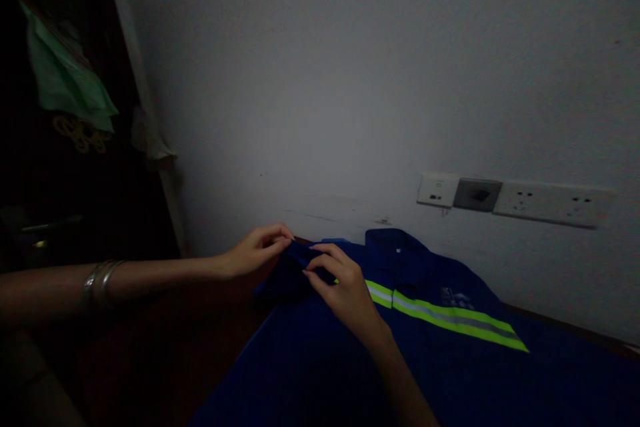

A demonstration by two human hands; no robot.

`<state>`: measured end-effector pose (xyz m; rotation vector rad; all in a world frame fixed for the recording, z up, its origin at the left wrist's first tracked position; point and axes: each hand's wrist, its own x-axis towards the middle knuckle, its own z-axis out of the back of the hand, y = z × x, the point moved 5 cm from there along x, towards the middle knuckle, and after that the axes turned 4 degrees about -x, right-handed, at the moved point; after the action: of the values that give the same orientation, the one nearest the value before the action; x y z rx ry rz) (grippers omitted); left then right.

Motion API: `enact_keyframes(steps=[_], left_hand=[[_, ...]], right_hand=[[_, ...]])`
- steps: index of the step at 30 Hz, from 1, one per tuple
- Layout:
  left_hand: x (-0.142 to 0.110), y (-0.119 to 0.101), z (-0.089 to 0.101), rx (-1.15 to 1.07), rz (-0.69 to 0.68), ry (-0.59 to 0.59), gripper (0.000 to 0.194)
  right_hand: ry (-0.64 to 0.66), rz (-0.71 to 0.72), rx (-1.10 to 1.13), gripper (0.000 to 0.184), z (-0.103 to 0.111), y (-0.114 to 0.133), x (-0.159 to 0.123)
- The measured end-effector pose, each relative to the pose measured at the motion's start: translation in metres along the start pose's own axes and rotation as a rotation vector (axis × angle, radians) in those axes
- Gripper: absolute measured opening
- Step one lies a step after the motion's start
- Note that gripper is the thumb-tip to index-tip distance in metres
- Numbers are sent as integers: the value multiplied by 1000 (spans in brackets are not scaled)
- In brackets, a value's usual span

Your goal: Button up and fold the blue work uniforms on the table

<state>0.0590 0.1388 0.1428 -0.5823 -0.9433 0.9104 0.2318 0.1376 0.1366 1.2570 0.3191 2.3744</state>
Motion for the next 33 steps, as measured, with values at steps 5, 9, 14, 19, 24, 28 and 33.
enact_keyframes(steps=[5, 9, 14, 19, 24, 28, 33], left_hand=[[-2, -8, -2, 21, -26, 87, 18], [-7, -22, -6, 117, -100, 138, 18], [-9, -23, -10, 161, -120, 111, 19], [-8, -17, -9, 130, -101, 70, 20], [-10, -20, -10, 38, -125, 123, 19], [-14, -24, -13, 31, -168, 167, 19], [-14, -24, -10, 28, -174, 95, 19]], right_hand=[[-18, -201, 241, 28, 3, -3, 2], [-66, -358, 313, 26, 9, -13, 1], [53, -284, 168, 15, 7, -6, 0], [41, -239, 139, 22, 7, 0, 0], [-2, -199, 81, 12, 10, -2, 0], [-8, -145, 114, 12, 11, -1, 1], [-18, -64, 93, 15, 12, 9, 2]])
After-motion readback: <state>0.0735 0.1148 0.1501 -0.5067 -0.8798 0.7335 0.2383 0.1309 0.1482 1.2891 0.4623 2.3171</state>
